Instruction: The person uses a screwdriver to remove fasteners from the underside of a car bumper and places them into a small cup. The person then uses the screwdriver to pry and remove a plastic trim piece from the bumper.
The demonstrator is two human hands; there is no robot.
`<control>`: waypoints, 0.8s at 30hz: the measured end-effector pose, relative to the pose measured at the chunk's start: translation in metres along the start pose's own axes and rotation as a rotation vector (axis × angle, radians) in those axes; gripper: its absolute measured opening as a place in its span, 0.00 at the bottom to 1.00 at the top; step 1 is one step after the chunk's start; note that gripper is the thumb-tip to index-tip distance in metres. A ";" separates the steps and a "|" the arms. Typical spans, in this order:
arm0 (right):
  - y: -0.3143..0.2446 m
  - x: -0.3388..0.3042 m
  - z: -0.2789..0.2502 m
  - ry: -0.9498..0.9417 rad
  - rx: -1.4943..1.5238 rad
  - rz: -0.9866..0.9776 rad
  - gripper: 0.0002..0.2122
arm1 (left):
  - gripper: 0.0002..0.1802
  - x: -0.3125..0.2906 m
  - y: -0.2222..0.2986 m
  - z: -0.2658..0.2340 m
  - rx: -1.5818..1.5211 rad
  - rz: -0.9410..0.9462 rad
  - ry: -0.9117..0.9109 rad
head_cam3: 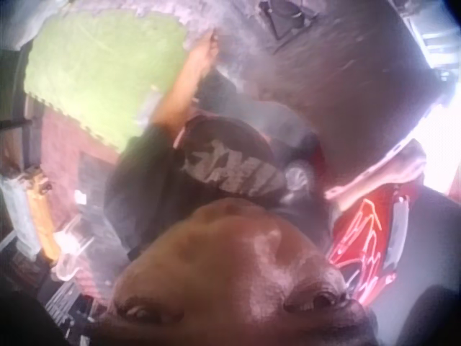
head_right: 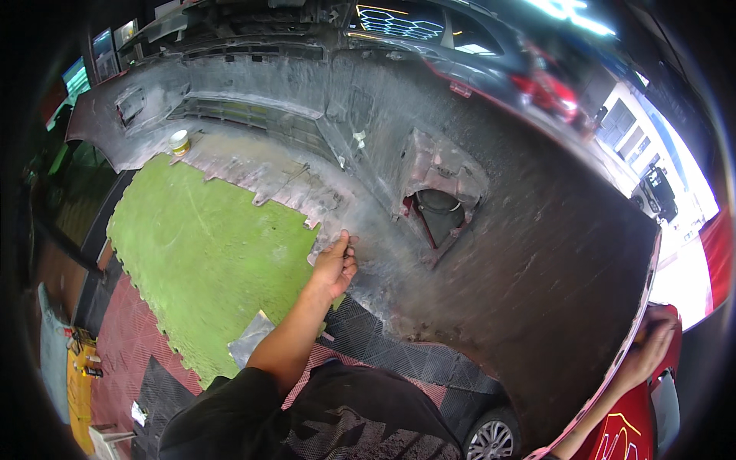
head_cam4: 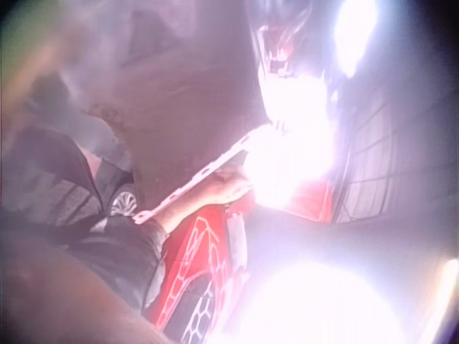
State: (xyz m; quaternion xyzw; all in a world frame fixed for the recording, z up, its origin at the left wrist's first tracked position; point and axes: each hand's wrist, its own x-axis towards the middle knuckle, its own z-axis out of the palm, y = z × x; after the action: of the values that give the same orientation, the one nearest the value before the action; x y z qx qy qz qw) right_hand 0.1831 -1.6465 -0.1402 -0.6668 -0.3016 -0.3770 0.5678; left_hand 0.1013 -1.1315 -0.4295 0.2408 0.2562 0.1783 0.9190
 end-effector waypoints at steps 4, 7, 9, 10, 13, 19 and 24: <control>-0.038 0.059 0.065 -0.247 0.394 -0.242 0.17 | 0.15 -0.001 0.018 0.007 -0.034 0.111 0.009; -0.054 0.111 0.059 -0.348 0.271 -0.227 0.18 | 0.14 0.004 0.030 0.019 -0.057 0.142 -0.007; -0.069 0.153 0.046 -0.359 -0.256 -0.164 0.22 | 0.14 0.005 0.035 0.038 -0.040 0.134 -0.029; -0.085 0.162 0.055 -0.352 -0.613 -0.249 0.25 | 0.14 0.008 0.034 0.052 -0.054 0.114 -0.063; -0.106 0.160 0.174 -0.355 -0.890 -0.592 0.29 | 0.13 -0.002 0.084 0.049 -0.057 0.249 -0.058; -0.187 0.162 0.257 -0.780 -0.912 -0.748 0.29 | 0.17 0.012 0.112 0.128 -0.114 0.237 -0.429; -0.199 0.147 0.340 -0.972 -0.910 -0.779 0.19 | 0.14 0.002 0.139 0.183 -0.193 0.196 -0.735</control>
State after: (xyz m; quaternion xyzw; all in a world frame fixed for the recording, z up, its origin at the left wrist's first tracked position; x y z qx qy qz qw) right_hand 0.1508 -1.2812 0.0656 -0.7709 -0.5453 -0.3015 -0.1323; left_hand 0.1768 -1.0805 -0.2182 0.2242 -0.1319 0.1902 0.9467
